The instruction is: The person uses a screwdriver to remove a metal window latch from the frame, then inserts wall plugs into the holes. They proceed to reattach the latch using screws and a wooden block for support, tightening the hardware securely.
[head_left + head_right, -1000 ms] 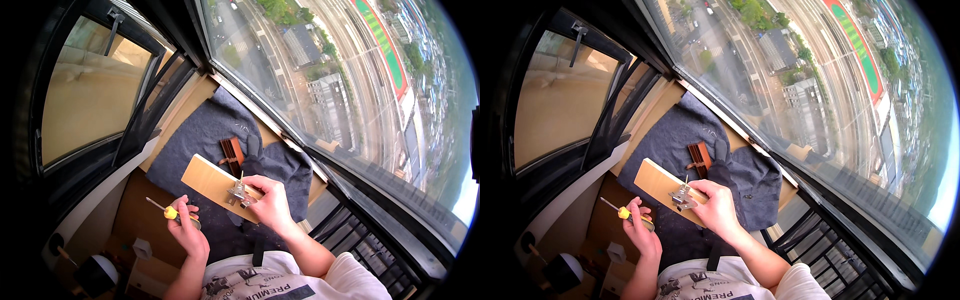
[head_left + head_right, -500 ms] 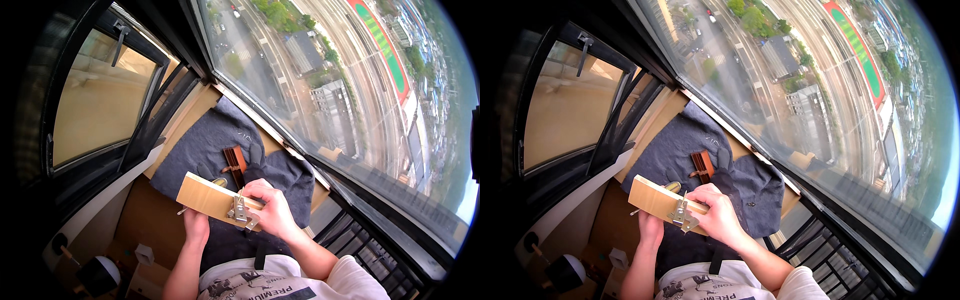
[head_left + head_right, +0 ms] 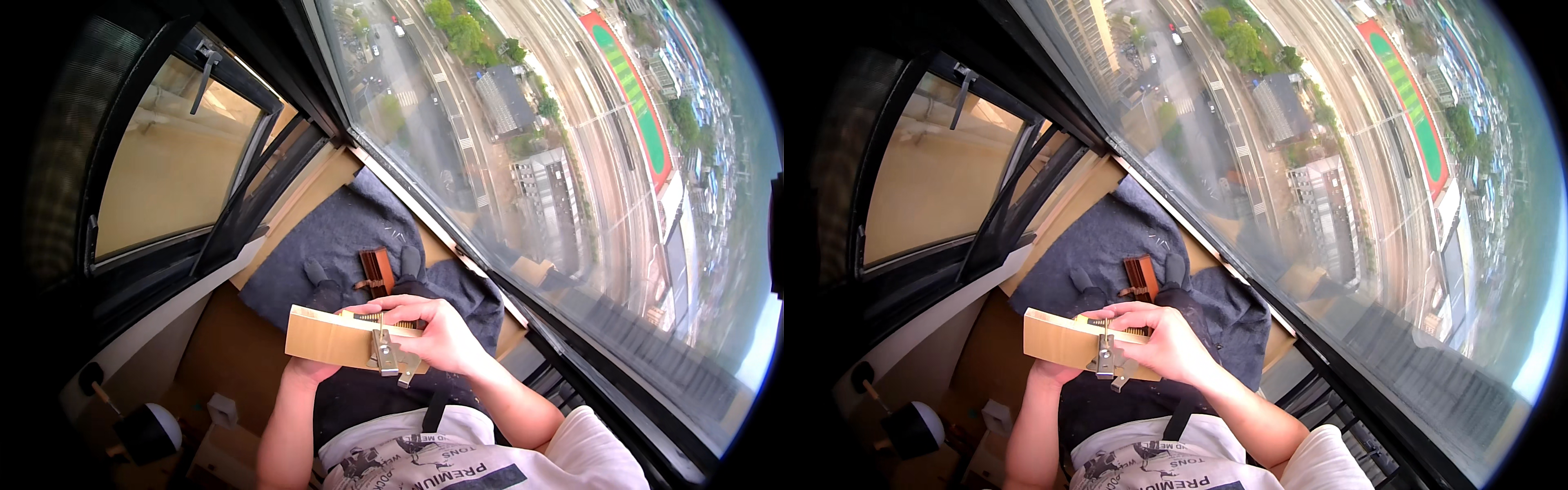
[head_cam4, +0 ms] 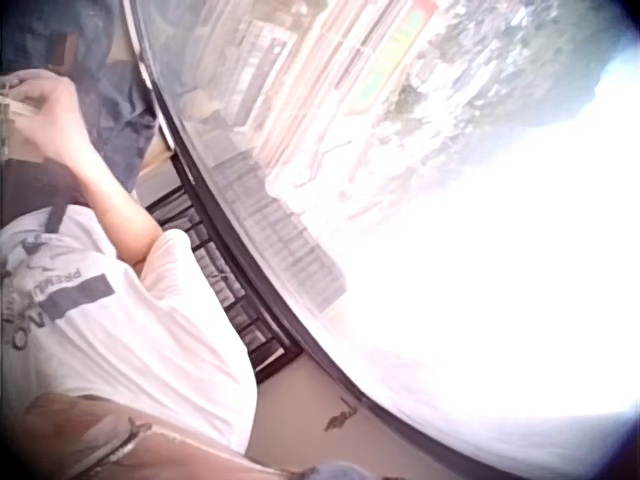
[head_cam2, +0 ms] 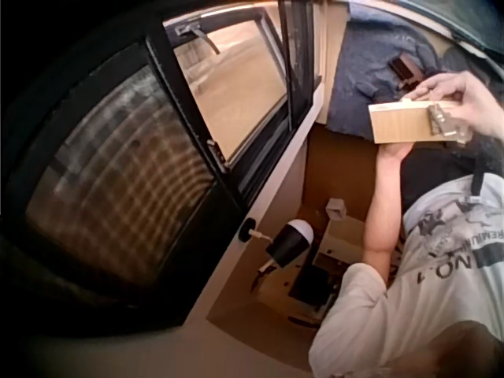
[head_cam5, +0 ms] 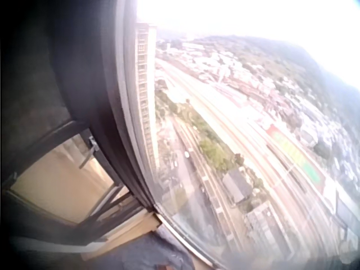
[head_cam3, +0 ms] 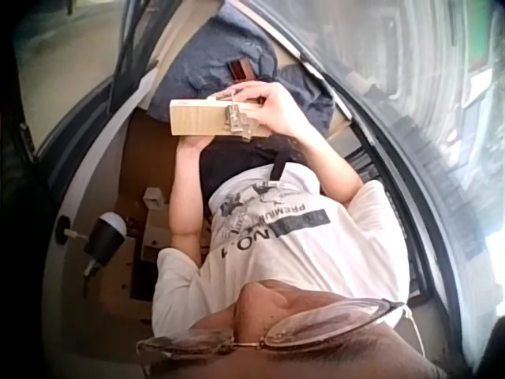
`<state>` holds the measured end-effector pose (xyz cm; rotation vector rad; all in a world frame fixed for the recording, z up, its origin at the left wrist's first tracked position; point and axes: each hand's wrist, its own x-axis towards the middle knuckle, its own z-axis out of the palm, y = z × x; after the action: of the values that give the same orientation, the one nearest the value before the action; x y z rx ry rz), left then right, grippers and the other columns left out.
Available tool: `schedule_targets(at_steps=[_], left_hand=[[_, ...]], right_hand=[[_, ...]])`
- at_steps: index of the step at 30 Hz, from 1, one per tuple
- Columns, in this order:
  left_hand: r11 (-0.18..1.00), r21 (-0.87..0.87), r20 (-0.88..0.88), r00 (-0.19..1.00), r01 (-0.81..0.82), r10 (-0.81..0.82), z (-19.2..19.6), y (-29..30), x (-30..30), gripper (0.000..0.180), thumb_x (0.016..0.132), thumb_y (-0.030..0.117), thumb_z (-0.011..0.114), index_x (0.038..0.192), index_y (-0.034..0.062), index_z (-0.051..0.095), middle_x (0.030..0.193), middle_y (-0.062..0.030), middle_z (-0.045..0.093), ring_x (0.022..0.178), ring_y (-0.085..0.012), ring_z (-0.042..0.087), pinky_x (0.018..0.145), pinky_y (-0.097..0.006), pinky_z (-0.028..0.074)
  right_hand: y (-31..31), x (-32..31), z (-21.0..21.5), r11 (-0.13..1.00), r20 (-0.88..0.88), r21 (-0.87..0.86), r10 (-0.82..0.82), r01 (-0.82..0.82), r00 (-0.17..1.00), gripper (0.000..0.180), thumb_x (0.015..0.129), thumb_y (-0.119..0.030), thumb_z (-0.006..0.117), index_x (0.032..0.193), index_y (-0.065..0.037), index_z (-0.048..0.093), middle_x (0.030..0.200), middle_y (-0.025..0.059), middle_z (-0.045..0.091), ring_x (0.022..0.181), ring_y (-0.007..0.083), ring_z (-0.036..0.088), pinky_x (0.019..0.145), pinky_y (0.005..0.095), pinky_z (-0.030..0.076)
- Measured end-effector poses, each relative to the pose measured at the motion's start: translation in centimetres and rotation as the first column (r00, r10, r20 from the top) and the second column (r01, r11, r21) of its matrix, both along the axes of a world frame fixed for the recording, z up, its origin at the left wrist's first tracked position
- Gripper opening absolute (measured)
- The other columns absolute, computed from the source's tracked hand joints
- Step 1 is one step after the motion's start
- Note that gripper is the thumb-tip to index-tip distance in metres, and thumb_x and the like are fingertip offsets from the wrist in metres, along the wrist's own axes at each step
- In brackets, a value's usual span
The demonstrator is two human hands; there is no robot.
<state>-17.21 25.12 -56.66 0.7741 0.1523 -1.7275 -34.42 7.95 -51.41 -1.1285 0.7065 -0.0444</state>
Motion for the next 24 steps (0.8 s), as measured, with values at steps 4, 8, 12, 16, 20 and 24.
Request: schedule_targets(at_steps=[4, 8, 12, 16, 20, 24], left_hand=[[0.872, 0.343, 0.457, 0.874, -0.348, 0.168, 1.1, 2.3, 2.3, 0.037, 0.106, 0.030, 0.050, 0.125, 0.0002, 0.061, 0.119, -0.0065, 0.065, 0.112, -0.0155, 0.061, 0.102, -0.033, 0.046], [0.997, -0.033, 0.897, -0.442, -0.066, 0.000, 8.7, 0.6, 6.2, 0.024, 0.094, 0.024, 0.062, 0.112, 0.0075, 0.066, 0.101, -0.0032, 0.051, 0.090, -0.0195, 0.051, 0.084, -0.038, 0.043], [0.777, 0.319, 0.785, -0.611, 0.543, 0.105, 11.7, -4.2, 6.8, 0.058, 0.074, 0.024, 0.082, 0.130, 0.0218, 0.070, 0.124, -0.0060, 0.059, 0.114, -0.0282, 0.060, 0.098, -0.049, 0.049], [0.719, 0.299, 0.898, -0.440, 0.627, 0.010, 10.4, -4.7, 8.7, 0.050, 0.076, 0.011, 0.078, 0.126, 0.0175, 0.072, 0.110, -0.0047, 0.068, 0.099, -0.0251, 0.068, 0.090, -0.041, 0.054], [0.731, 0.231, 0.959, -0.276, 0.642, -0.061, 9.0, -3.6, 9.2, 0.047, 0.077, 0.007, 0.075, 0.123, 0.0157, 0.073, 0.100, -0.0046, 0.074, 0.087, -0.0257, 0.071, 0.078, -0.038, 0.056], [0.689, 0.253, 0.963, -0.245, 0.679, -0.112, 8.9, -3.5, 9.2, 0.041, 0.079, 0.005, 0.072, 0.119, 0.0142, 0.073, 0.098, -0.0056, 0.073, 0.086, -0.0267, 0.071, 0.075, -0.038, 0.056]], right_hand=[[-1.0, 1.0, -0.4, 1.000, -0.066, -0.013, -0.019, 0.018, 0.998, 0.023, 0.084, -0.001, 0.073, 0.107, 0.003, 0.075, 0.124, 0.0145, 0.072, 0.112, 0.0218, 0.069, 0.100, 0.0348, 0.052], [-0.1, 2.7, -1.0, 0.989, -0.092, -0.148, -0.039, 0.025, 0.995, 0.027, 0.082, -0.005, 0.074, 0.107, 0.004, 0.074, 0.120, 0.0132, 0.074, 0.106, 0.0198, 0.071, 0.096, 0.0335, 0.054], [1.6, 5.4, -0.2, 0.990, -0.119, -0.139, 0.003, -0.019, 0.993, 0.031, 0.081, -0.008, 0.077, 0.108, 0.005, 0.072, 0.115, 0.0145, 0.075, 0.102, 0.0234, 0.074, 0.092, 0.0339, 0.056], [2.9, 6.8, -0.3, 0.987, -0.141, -0.149, 0.046, -0.067, 0.989, 0.033, 0.081, -0.015, 0.081, 0.108, 0.002, 0.073, 0.104, 0.0152, 0.076, 0.096, 0.0264, 0.075, 0.088, 0.0343, 0.056], [3.8, 7.1, -0.8, 0.981, -0.157, -0.153, 0.096, -0.120, 0.983, 0.031, 0.082, -0.017, 0.081, 0.106, 0.002, 0.074, 0.100, 0.0152, 0.076, 0.091, 0.0261, 0.074, 0.085, 0.0342, 0.056], [4.2, 6.7, -0.9, 0.976, -0.206, -0.118, 0.155, -0.182, 0.966, 0.031, 0.083, -0.019, 0.081, 0.105, 0.001, 0.075, 0.097, 0.0164, 0.076, 0.088, 0.0263, 0.074, 0.083, 0.0342, 0.056]])
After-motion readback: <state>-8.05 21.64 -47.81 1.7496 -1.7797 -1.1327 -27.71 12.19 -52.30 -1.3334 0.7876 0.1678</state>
